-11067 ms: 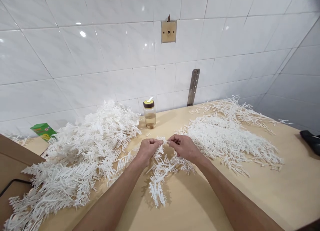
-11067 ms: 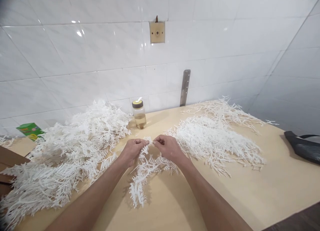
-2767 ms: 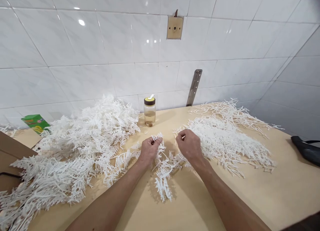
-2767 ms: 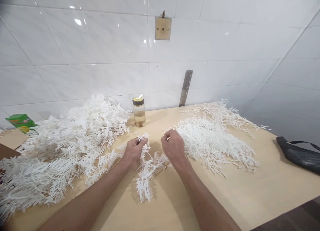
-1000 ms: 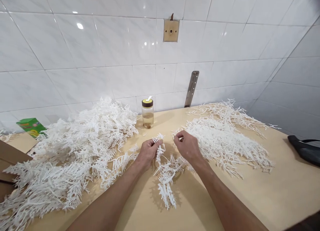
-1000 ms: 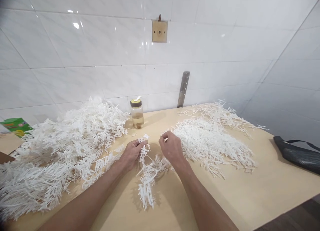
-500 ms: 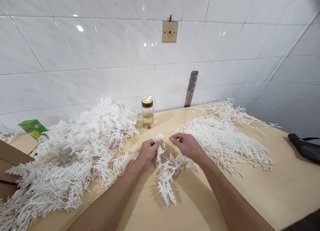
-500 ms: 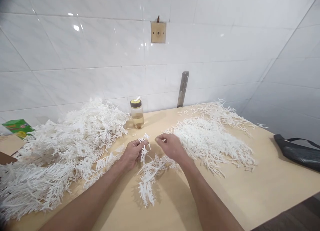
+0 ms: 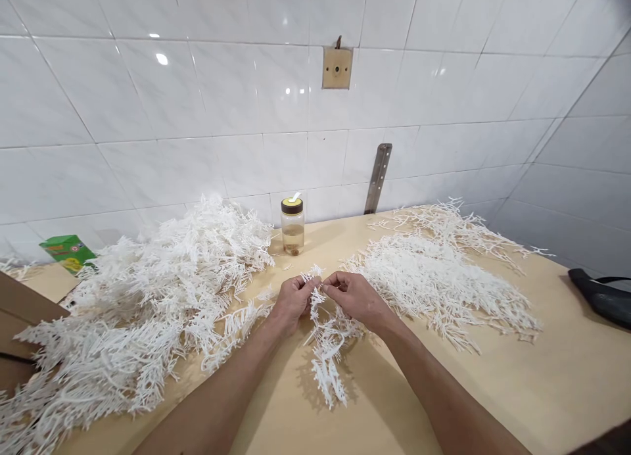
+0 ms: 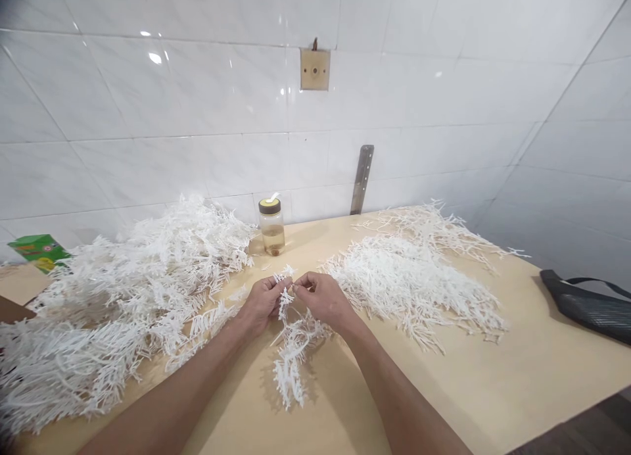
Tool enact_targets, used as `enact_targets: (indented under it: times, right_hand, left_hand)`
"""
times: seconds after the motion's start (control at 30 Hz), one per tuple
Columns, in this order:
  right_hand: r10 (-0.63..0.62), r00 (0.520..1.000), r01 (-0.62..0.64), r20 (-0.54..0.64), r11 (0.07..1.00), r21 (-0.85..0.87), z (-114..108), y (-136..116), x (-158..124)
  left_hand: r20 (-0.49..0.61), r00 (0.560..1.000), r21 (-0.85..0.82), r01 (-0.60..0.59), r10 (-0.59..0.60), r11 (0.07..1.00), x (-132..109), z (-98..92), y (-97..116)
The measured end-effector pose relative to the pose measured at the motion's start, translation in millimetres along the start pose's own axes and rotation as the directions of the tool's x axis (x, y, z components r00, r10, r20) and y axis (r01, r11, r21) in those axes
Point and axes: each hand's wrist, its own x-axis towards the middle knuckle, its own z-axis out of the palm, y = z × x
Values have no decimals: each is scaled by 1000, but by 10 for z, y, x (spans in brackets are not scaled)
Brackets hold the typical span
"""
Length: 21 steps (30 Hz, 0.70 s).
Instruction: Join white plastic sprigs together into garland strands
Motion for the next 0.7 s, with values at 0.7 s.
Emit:
enact_targets:
  times: [0.7]
  right_hand:
    - [25, 843, -247, -537, 906, -345, -681, 179, 83]
  left_hand:
    - [70, 995, 245, -93, 78, 965, -42, 7, -9]
